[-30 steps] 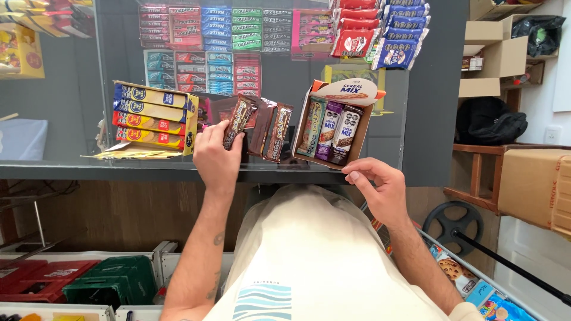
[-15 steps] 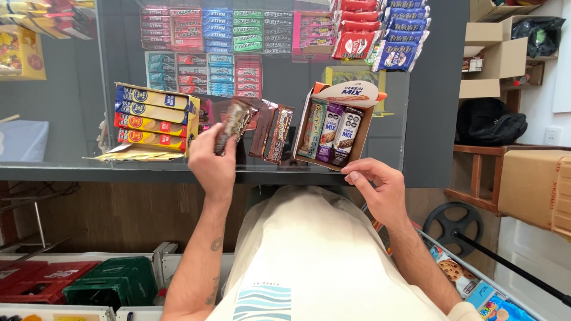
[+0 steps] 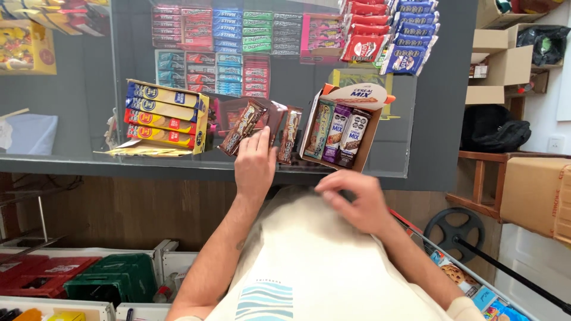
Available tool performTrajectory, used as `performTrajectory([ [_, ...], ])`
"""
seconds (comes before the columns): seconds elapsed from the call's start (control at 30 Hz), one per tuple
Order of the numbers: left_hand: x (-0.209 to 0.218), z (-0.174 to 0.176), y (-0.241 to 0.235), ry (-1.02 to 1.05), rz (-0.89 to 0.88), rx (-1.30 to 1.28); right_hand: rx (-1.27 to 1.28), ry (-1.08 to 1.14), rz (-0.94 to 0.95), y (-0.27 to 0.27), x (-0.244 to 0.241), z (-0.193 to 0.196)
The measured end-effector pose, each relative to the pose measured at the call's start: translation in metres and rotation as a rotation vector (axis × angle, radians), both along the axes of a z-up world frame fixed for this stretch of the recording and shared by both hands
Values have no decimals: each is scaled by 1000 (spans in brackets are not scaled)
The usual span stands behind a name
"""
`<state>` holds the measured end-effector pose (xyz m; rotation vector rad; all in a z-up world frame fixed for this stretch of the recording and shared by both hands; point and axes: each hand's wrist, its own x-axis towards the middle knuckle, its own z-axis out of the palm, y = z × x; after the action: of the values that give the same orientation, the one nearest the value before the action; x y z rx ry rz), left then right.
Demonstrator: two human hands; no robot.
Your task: Organizing and arranging various snack bars inside a glass display counter
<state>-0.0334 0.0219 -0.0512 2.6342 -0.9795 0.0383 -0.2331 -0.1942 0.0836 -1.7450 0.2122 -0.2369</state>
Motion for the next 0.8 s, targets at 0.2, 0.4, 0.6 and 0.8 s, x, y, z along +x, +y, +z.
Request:
performTrajectory([
  [0.2, 6, 8, 45, 981, 436, -905, 131, 107, 198, 58, 45, -31],
  [0.4, 18, 7, 85, 1242, 435, -1077, 413, 165, -35, 116, 112, -90],
  [0.6, 31, 49, 89, 761, 380, -685, 551, 186, -309, 143, 169, -173],
  [0.8, 48, 16, 97, 232, 188, -452, 585, 167, -340, 159, 173, -150],
])
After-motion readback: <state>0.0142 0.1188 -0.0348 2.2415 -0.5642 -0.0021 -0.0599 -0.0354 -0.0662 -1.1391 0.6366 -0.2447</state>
